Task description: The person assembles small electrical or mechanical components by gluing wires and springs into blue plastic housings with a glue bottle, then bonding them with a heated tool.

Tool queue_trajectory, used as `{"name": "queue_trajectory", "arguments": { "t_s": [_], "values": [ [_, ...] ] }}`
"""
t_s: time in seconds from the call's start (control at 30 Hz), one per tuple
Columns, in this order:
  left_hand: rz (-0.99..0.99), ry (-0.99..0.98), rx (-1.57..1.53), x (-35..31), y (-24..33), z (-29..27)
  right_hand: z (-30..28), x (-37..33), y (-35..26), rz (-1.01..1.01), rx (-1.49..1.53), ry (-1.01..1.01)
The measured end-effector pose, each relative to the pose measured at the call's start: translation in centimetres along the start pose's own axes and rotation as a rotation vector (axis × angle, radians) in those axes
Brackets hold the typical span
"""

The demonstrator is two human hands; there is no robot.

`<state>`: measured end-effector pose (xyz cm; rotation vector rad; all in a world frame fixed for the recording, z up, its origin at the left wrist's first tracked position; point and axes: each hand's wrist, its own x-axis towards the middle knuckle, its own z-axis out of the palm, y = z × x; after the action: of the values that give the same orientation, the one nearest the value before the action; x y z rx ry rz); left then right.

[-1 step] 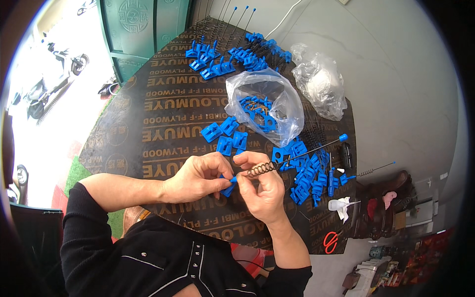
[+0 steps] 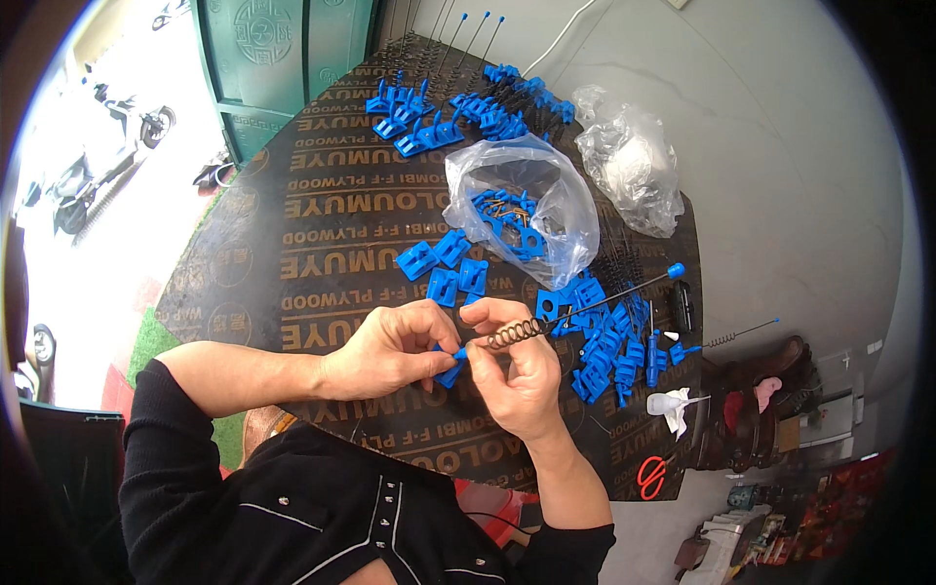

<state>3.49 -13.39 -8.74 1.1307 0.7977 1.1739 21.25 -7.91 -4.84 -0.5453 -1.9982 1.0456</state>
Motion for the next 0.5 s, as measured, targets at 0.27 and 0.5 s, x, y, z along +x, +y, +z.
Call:
{"name": "queue_trajectory", "arguments": {
  "t_s": [0.27,0.5],
  "values": [
    [-0.152,-0.046,-0.226,0.3,0.8,-0.2,-0.4,0.2,0.2,-0.022,-0.038,0.023],
    [-0.184,-0.113,-0.348,0.5,1.1,-0.5,-0.6,0.4,-0.1,-0.037,-0.027,0.039]
  ]
}}
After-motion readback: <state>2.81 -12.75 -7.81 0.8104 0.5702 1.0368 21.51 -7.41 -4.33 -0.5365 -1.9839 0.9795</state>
